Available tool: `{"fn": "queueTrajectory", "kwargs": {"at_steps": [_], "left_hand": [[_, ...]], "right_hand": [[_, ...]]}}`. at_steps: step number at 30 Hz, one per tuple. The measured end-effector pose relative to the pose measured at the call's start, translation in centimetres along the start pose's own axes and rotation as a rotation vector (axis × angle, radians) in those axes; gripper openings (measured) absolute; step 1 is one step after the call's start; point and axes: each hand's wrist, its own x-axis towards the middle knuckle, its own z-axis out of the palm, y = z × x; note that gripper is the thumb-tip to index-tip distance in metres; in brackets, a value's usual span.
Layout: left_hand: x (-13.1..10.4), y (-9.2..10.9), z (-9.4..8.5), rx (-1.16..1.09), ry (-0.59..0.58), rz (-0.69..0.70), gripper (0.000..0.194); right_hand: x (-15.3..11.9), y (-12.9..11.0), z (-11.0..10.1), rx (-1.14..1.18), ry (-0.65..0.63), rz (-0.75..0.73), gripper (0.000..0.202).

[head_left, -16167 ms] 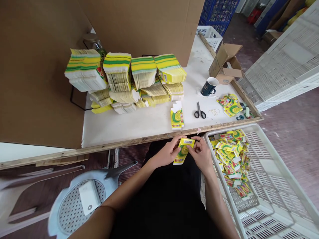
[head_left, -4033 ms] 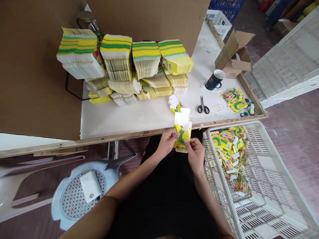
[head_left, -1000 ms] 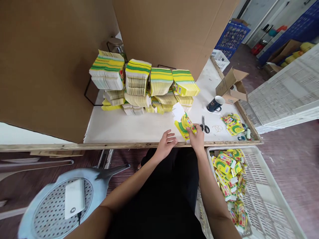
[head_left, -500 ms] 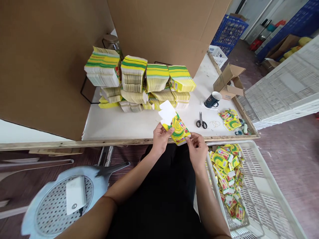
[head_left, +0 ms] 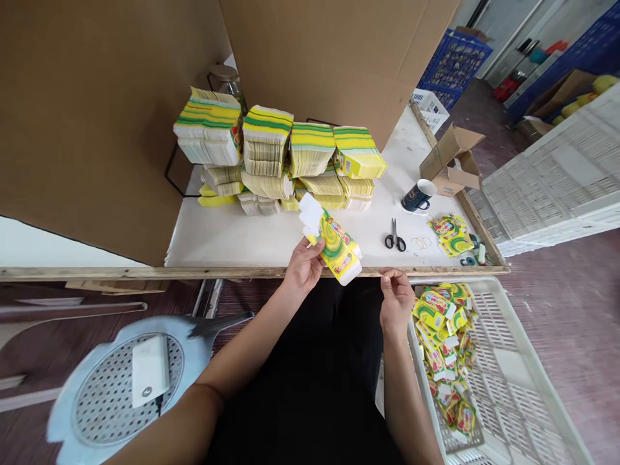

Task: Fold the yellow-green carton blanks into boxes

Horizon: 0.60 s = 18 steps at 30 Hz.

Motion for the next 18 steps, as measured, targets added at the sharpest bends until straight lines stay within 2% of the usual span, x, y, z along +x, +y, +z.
{"fn": "queueTrajectory", "kwargs": {"at_steps": [4, 6, 10, 14, 16, 18], "left_hand": [[-1.0, -1.1, 0.0, 0.077, -0.279, -0.288, 0.055], [-1.8, -1.8, 0.2, 0.164, -0.389, -0.376, 0.054], [-2.9, -2.1, 0.1, 0.245, -0.495, -0.435, 0.055], [-3.6, -1.9, -1.5, 0.332, -0.738, -0.696, 0.066], [-3.8, -1.9, -2.3, 0.377, -0.768, -0.742, 0.062], [-3.7, -2.0, -2.9, 0.394, -0.673, -0.672, 0.058]], "right_hand": [[0.7, 1.0, 0.2, 0.231, -0.008, 0.211, 0.032], [1.5, 1.2, 0.3, 0.272, -0.033, 0.237, 0.035], [3.4, 1.4, 0.1, 0.347, -0.041, 0.251, 0.04], [5.6, 2.3, -1.1, 0.429, -0.017, 0.29, 0.043], [7.1, 3.0, -1.8, 0.375, 0.077, 0.265, 0.04], [9.0, 3.7, -2.5, 0.315, 0.165, 0.243, 0.037]]}}
